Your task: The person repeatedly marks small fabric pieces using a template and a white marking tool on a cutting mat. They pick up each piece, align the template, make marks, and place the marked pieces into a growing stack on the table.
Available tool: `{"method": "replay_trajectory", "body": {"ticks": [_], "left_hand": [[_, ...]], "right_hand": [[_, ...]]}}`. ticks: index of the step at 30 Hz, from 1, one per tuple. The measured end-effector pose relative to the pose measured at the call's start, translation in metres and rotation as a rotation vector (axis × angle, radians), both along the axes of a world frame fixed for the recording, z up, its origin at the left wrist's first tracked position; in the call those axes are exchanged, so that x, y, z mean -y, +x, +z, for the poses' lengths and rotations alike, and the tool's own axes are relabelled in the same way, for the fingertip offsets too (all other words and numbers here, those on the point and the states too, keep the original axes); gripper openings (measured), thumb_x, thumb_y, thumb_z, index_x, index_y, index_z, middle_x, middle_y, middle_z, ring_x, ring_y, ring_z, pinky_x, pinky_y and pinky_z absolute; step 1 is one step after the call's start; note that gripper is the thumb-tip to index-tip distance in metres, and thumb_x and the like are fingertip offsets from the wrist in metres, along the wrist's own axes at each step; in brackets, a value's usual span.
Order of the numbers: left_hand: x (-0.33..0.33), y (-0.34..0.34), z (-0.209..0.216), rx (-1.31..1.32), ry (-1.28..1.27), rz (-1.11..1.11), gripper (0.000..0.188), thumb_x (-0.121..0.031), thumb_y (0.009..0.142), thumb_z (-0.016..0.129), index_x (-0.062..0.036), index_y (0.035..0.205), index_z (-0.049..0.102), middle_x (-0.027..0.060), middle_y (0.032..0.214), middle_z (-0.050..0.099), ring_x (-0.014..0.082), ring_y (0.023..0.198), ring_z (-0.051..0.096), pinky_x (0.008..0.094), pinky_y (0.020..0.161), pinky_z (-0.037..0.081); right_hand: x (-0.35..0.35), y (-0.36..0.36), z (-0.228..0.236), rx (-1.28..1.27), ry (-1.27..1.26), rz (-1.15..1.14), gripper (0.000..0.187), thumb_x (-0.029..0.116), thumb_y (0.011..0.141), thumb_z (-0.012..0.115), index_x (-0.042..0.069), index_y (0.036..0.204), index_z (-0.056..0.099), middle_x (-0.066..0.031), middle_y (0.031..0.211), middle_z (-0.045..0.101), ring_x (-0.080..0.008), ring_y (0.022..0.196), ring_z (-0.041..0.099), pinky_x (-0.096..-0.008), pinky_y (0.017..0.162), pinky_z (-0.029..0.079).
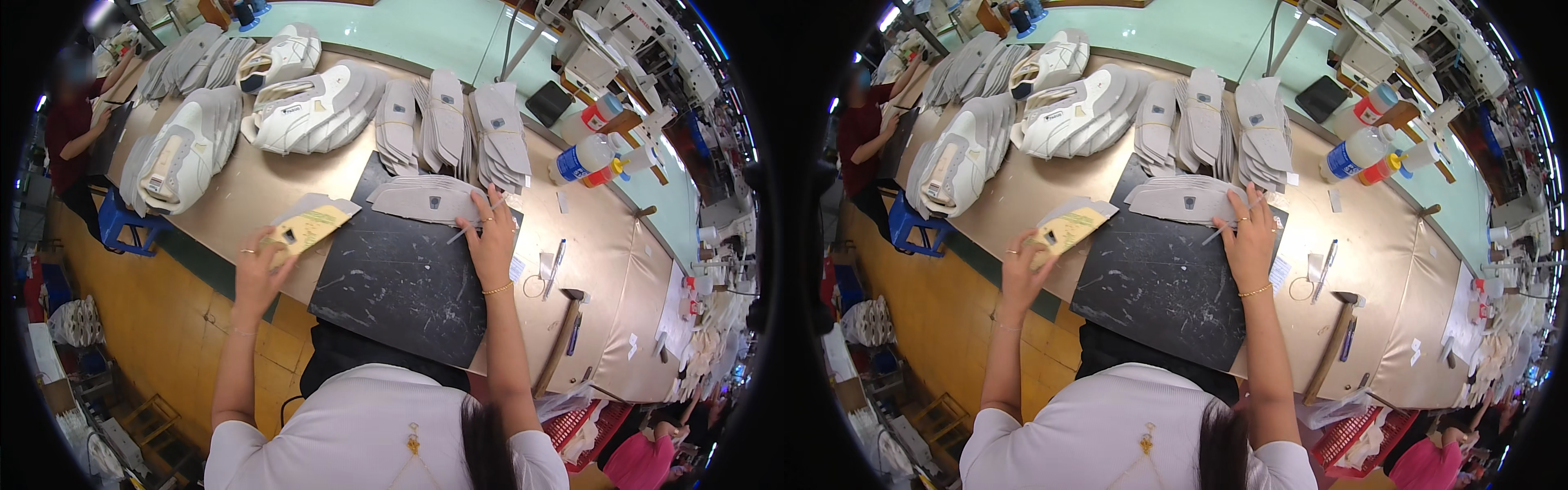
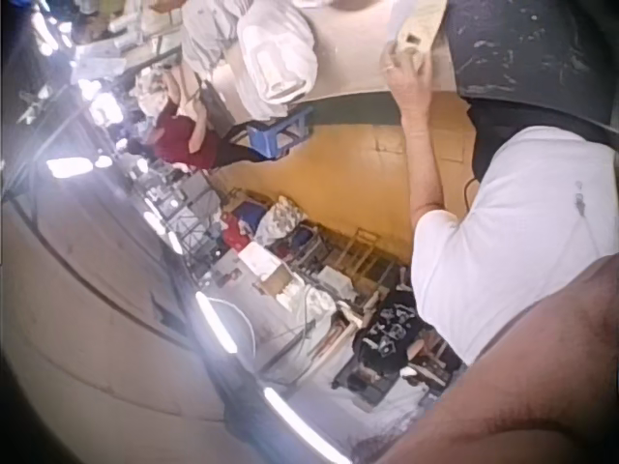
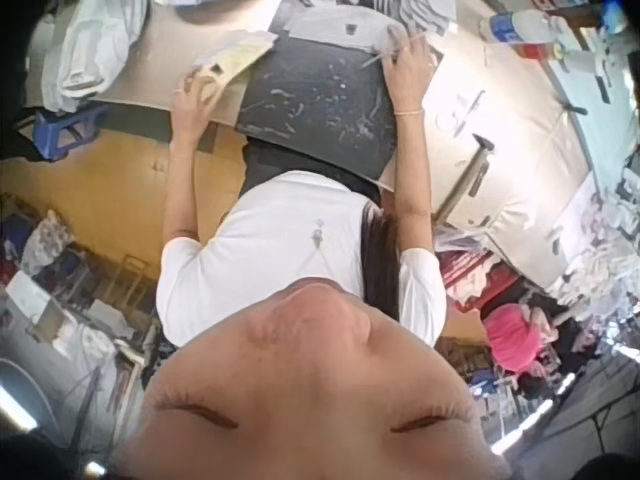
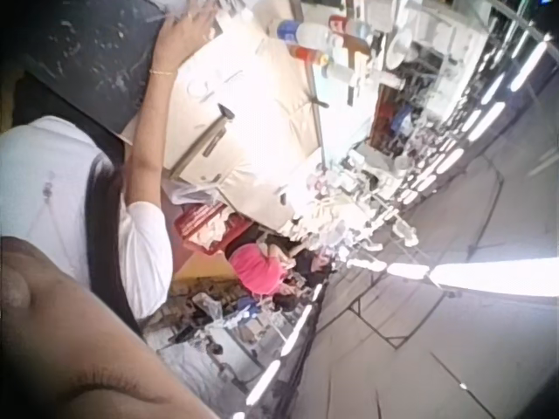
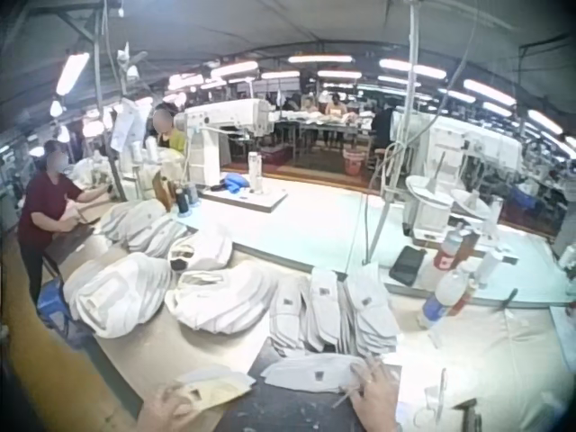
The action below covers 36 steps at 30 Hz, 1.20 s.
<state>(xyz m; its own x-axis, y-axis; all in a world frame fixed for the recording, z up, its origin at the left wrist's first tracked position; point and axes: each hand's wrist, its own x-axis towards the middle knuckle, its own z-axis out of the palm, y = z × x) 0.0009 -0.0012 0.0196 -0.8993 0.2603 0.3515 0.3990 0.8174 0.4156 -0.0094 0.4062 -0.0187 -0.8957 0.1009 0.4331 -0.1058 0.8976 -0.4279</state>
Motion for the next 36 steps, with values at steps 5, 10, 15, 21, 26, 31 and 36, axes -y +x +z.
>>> {"method": "replay_trajectory", "body": {"ticks": [5,10,15,21,26,31,36], "left_hand": [[-0.018,0.011,-0.003,-0.087,0.024,-0.116,0.025,-0.015,0.076,0.085,-0.0067,0.091,0.066,0.0141,0.126,0.061,0.0375,0.119,0.057,0.0477,0.101,0.046],[-0.089,0.034,-0.002,-0.027,0.198,-0.583,0.022,-0.022,0.080,0.082,-0.0084,0.087,0.066,0.0131,0.128,0.062,0.0313,0.116,0.061,0.0442,0.093,0.048],[-0.108,0.049,-0.007,-0.066,0.255,-0.668,0.020,-0.025,0.085,0.078,-0.0084,0.090,0.067,0.0133,0.130,0.062,0.0282,0.115,0.061,0.0423,0.092,0.048],[-0.109,0.045,-0.014,0.044,0.213,-0.679,0.024,-0.025,0.080,0.083,-0.0118,0.094,0.068,0.0091,0.127,0.064,0.0270,0.113,0.062,0.0400,0.091,0.049],[-0.120,0.041,-0.021,0.043,0.202,-0.583,0.028,-0.026,0.078,0.083,-0.0119,0.099,0.070,0.0092,0.127,0.064,0.0275,0.113,0.061,0.0401,0.093,0.047],[-0.136,0.044,-0.026,0.013,0.186,-0.459,0.033,-0.023,0.074,0.086,-0.0111,0.102,0.072,0.0085,0.126,0.065,0.0285,0.116,0.059,0.0420,0.094,0.045],[-0.141,0.047,-0.031,0.041,0.179,-0.410,0.033,-0.021,0.074,0.086,-0.0087,0.102,0.073,0.0080,0.127,0.065,0.0281,0.117,0.058,0.0430,0.097,0.044]], "right_hand": [[0.008,-0.002,0.016,-0.005,-0.018,0.017,0.049,0.019,0.081,0.081,0.009,0.126,0.064,-0.0167,0.148,0.052,-0.0396,0.136,0.047,-0.0485,0.112,0.038],[0.019,0.015,0.032,0.057,-0.425,0.065,0.015,0.008,0.088,0.075,0.002,0.101,0.070,-0.0099,0.094,0.069,-0.0240,0.084,0.065,-0.0323,0.076,0.050],[0.012,0.048,0.031,0.480,-0.667,0.091,0.012,0.008,0.089,0.075,0.001,0.099,0.073,-0.0061,0.089,0.070,-0.0137,0.078,0.061,-0.0262,0.073,0.048],[0.014,0.070,0.036,0.298,-0.532,0.128,0.013,0.006,0.094,0.070,0.001,0.105,0.073,-0.0118,0.114,0.074,-0.0230,0.106,0.068,-0.0312,0.094,0.050],[0.006,0.075,0.021,0.119,-0.766,-0.114,0.018,0.007,0.099,0.065,0.001,0.114,0.072,-0.0095,0.114,0.073,-0.0172,0.104,0.066,-0.0296,0.095,0.049],[0.003,0.081,0.019,0.081,-0.751,-0.139,0.020,0.013,0.101,0.065,0.002,0.116,0.073,-0.0071,0.110,0.073,-0.0139,0.100,0.065,-0.0266,0.090,0.049],[0.012,0.084,0.019,0.118,-0.790,-0.123,0.019,0.009,0.100,0.064,0.002,0.116,0.073,-0.0088,0.111,0.074,-0.0151,0.104,0.066,-0.0277,0.092,0.049]]}}
